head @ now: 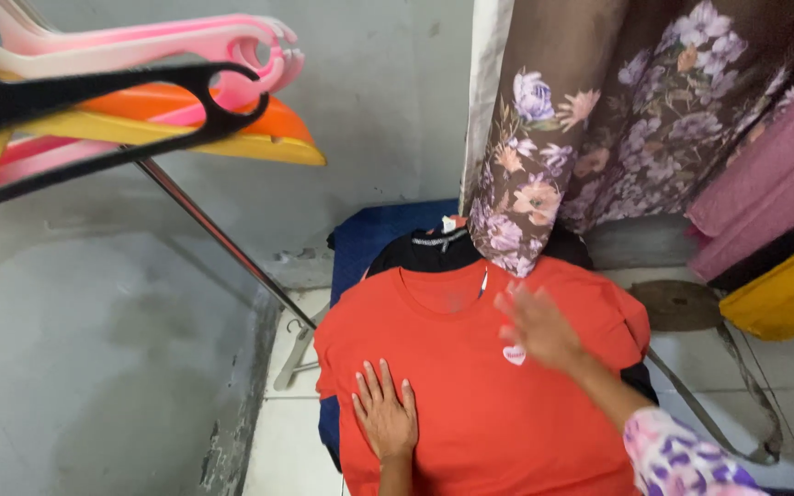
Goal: The person folds a red t-shirt on their lap, smoothing the fabric and aligning the edges. They then place a black hanger into the shirt's neckline and adjust the garment on the hanger.
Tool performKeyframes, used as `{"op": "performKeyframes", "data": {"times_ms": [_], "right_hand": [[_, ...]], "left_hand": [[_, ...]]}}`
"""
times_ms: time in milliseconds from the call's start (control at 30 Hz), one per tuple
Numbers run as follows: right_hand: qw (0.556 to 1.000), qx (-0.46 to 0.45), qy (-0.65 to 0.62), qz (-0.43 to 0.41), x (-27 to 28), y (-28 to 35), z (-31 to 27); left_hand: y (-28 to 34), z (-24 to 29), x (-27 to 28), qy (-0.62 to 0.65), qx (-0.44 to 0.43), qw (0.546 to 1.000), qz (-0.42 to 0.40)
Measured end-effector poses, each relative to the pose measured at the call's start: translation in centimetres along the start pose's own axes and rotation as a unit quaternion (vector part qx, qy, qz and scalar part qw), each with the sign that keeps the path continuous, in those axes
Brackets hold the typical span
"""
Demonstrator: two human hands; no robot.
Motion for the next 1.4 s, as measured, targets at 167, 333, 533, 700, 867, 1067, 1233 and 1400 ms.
{"op": "performKeyframes", "data": {"times_ms": [167,333,533,700,867,1067,1233,1400], "right_hand": [[0.973,-0.141,0.121,-0.139,-1.6,-4.5,3.2],[0.985,0.003,0.005,-0.171,-3.0,-5.0,0.5],[0.978,-0.145,0.093,-0.115,-2.6,-4.5,2.3],[0.973,-0.09,-0.033,-0.209,1.8,-5.1,-7.2],[0.949,0.004,-0.148,-0.277,5.7,0.4,-14.3],[0.979,-0.156,-0.058,-0.116,5.1,6.4,-3.7],[0.963,-0.195,0.085,-0.164,3.4,8.8,-1.8],[0.963,-0.195,0.072,-0.171,3.2,8.7,-1.7]], "left_hand": [[-0.2,0.4,0.2,0.01,-0.014,0.999,0.033],[0.3,0.1,0.2,-0.004,-0.009,1.0,0.018],[0.2,0.6,0.7,0.014,0.017,1.0,-0.012],[0.4,0.9,1.1,0.006,-0.025,0.999,0.042],[0.2,0.7,1.0,0.019,-0.022,0.999,0.032],[0.4,1.0,1.3,0.037,-0.023,0.999,0.024],[1.0,0.8,1.8,0.018,0.039,0.999,-0.005],[2.2,-2.4,1.2,-0.02,0.109,0.993,0.036]]}}
Point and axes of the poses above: each hand's wrist, its own y-axis away from the middle knuckle, its own x-axis out of the back of the hand, z = x × y, the point moved 5 cm from there along -y, towards the middle knuckle, and after that the axes turned 12 degrees about y, right-handed, at the moved point
